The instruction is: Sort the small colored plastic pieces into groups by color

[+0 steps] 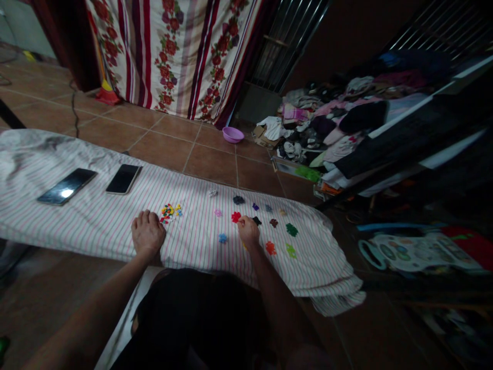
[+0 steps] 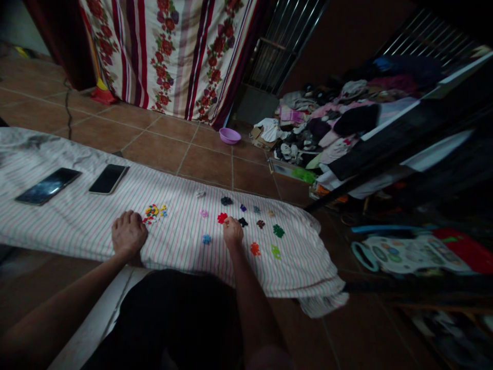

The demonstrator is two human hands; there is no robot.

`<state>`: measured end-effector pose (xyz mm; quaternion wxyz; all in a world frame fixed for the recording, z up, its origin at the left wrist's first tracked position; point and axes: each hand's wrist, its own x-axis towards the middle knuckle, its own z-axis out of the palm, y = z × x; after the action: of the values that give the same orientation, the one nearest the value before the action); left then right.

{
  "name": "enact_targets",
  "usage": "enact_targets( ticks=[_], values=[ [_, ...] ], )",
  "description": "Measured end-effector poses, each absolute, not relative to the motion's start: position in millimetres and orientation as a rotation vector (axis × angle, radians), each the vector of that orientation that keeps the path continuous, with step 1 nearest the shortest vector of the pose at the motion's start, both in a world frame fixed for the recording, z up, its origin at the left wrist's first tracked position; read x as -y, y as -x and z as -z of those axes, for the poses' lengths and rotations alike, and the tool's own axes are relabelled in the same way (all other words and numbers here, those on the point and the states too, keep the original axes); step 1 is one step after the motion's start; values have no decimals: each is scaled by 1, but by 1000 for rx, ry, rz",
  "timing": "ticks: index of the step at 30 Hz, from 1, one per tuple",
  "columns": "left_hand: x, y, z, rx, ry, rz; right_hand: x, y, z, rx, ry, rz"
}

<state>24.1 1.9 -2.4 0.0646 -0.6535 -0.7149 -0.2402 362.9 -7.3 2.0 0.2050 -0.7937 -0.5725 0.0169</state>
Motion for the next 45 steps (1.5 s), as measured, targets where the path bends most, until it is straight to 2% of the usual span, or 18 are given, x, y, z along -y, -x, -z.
enact_targets(
  ticks=[11,27,36,45],
  values=[
    [-2,-24,1,2195,1992,762,5,-336,-10,1674,1985,-47],
    [-3,-22,2,2215,2015,743,4,-208,2,1948,1505,-516],
    [-2,-21,1,2257,2043,818,-5,-151,-5,2013,1563,-571],
    [-3,-20,7,2209,2032,789,-9,-133,-9,1989,1736,-516]
  ],
)
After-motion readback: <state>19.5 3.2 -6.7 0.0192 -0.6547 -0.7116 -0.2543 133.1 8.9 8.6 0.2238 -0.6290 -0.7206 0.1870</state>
